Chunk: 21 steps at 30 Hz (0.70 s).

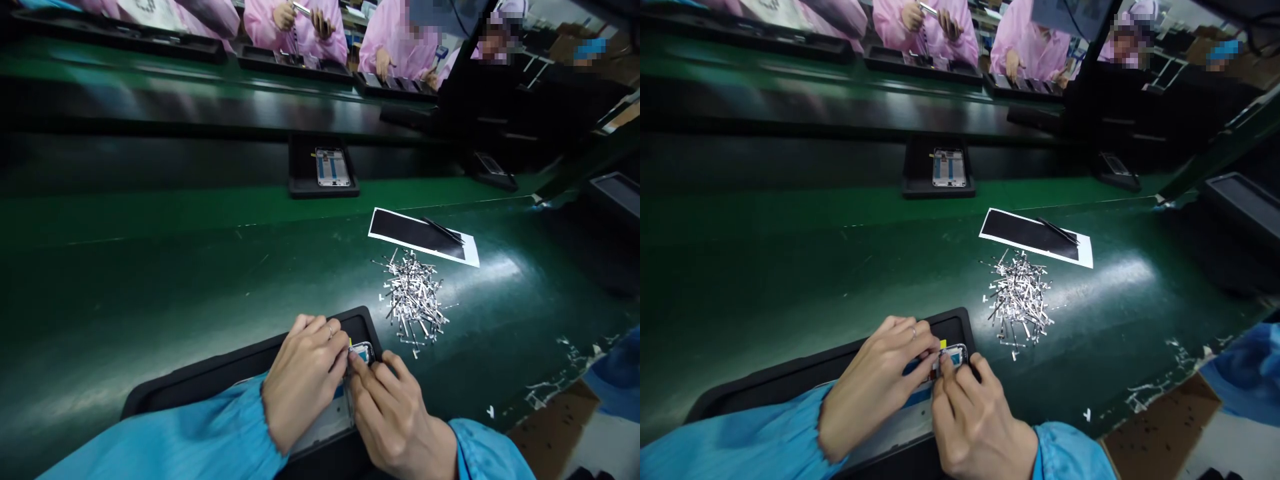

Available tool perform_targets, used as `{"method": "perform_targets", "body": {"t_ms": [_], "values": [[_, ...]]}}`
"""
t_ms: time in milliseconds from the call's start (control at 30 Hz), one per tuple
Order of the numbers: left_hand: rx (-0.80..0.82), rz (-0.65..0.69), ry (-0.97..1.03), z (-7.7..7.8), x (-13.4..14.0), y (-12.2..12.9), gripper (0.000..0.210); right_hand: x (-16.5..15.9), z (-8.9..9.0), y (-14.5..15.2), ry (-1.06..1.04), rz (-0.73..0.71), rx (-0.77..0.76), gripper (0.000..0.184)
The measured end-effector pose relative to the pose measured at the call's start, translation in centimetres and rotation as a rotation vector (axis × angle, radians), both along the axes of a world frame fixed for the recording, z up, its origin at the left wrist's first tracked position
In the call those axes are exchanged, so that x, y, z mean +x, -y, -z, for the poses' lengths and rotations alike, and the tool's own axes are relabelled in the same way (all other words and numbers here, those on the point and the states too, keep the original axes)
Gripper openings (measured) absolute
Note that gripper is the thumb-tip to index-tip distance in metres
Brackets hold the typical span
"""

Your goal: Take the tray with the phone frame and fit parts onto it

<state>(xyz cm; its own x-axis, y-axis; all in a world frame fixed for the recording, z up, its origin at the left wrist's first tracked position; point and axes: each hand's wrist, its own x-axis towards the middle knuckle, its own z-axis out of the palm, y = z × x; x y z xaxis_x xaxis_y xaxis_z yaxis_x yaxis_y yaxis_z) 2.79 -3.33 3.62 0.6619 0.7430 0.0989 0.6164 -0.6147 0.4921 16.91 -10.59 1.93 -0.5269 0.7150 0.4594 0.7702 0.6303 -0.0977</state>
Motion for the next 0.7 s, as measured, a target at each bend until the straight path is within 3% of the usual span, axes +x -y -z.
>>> {"method": "perform_targets", "body": {"t_ms": [333, 533, 700], "values": [[0.036, 0.061, -0.023, 0.0, -0.5, -0.2, 0.025, -0.2, 1.0, 0.5, 0.053, 0.034, 0.005, 0.028], [0.168, 0.027, 0.049, 1.2, -1.0, 0.3, 0.024, -0.3, 0.8, 0.3, 0.027, 0.041, -0.03, 0.027], [0.24, 0.056, -0.042, 1.2, -0.8, 0.6, 0.024, -0.1, 0.6, 0.1, -0.06, 0.042, -0.035, 0.024]]}}
